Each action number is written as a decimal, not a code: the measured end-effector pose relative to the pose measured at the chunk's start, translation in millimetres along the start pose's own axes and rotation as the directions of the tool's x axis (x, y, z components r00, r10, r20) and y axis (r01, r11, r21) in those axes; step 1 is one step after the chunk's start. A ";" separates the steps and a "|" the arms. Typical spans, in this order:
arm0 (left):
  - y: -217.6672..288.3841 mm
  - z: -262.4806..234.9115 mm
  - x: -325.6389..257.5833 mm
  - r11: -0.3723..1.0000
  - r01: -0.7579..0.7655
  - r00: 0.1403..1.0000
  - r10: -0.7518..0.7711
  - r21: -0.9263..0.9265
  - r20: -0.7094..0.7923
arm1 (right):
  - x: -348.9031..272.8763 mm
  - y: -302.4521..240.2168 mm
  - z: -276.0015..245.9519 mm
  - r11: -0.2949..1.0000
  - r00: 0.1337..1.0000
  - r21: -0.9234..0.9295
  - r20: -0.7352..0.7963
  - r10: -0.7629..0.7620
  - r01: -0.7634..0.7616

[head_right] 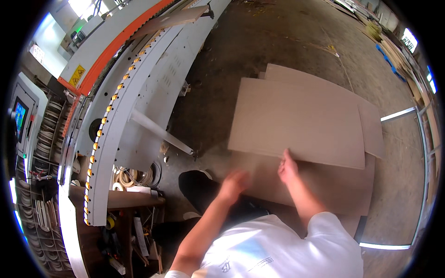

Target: The person repeatedly picks up rectangular wood panels from a pile on the floor and places them onto a conveyor belt. The person handles the panels by hand, lifting them one at a time and arranging them on the moving belt in a factory setting.

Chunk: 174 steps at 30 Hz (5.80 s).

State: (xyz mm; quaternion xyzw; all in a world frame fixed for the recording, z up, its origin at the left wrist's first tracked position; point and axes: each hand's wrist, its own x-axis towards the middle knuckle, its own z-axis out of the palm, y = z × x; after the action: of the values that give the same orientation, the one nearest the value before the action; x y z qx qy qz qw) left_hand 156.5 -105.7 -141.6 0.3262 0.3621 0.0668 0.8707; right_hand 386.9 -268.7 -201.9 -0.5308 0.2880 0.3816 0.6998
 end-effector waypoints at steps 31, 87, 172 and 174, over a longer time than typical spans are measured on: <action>-5.4 -32.7 -16.8 0.863 -0.207 0.967 0.252 -0.461 0.037 | -40.3 -173.5 -276.8 0.715 0.873 -0.655 -0.172 -0.457 0.245; 66.1 -49.3 -345.5 0.286 -0.940 0.210 0.915 0.185 -0.346 | -333.4 66.8 154.0 0.702 0.113 -0.220 0.974 0.196 0.677; 11.1 -48.3 -95.6 0.836 -0.262 0.929 0.354 0.481 -0.109 | -6.5 -10.2 -73.6 0.975 0.990 0.194 -0.100 -0.095 0.113; 18.3 -38.2 -87.2 0.869 -0.200 0.958 0.271 0.452 -0.098 | -28.3 7.5 -67.7 0.975 0.997 0.213 -0.069 -0.044 0.057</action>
State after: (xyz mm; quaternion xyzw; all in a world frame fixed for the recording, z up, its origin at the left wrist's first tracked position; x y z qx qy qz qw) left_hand 69.4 -102.4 -99.3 0.5486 0.3929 0.1154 0.7290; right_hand 365.4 -339.3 -201.3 -0.4713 0.3360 0.3133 0.7529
